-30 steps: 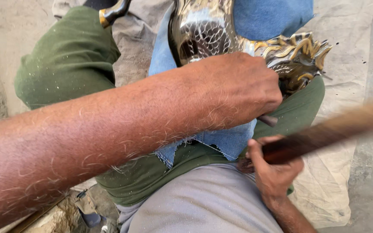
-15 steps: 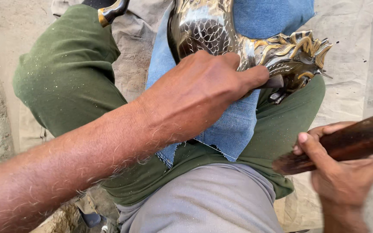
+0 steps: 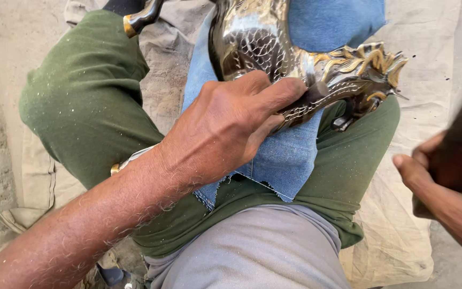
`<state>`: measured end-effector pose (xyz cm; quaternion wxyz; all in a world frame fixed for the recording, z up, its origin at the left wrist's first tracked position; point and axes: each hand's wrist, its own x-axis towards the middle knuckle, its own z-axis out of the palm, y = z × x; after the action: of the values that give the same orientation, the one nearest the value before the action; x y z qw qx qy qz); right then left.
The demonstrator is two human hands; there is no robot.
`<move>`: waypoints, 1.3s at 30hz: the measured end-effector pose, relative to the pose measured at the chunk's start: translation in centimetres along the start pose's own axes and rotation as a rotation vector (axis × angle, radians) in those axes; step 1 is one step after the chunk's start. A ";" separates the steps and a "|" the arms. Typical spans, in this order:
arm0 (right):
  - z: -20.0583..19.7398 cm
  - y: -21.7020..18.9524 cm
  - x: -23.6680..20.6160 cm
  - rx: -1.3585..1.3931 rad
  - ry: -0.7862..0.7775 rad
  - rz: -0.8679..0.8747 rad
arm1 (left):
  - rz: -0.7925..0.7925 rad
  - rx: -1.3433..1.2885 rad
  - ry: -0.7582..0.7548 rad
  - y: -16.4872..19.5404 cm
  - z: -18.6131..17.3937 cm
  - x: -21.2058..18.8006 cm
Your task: The person sits on the ground with a brass horse sculpture resting on their lap over a cloth. They hold a chisel against the horse's body and mane and strike it with a wooden mallet, repositioning the chisel repeatedly to work the surface details of the sculpture.
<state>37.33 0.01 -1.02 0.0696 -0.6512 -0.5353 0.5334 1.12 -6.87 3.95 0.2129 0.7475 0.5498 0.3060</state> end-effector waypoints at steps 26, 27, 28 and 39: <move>4.7 -0.5 -5.0 0.087 0.253 -0.311 | 0.141 0.079 -0.286 -0.5 0.1 3.8; 5.0 -0.7 -5.2 0.081 0.262 -0.337 | 0.140 0.089 -0.290 -0.5 0.1 3.8; 5.1 -0.8 -5.3 0.064 0.261 -0.323 | 0.138 0.099 -0.293 -0.4 0.1 3.8; 8.0 0.3 -6.0 -0.114 0.299 -0.399 | 0.227 0.147 -0.357 -0.2 -0.1 3.8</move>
<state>32.25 -8.61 -0.86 0.2150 -0.6071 -0.6663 0.3757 1.70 -3.21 4.74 0.2159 0.8604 0.4367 0.1497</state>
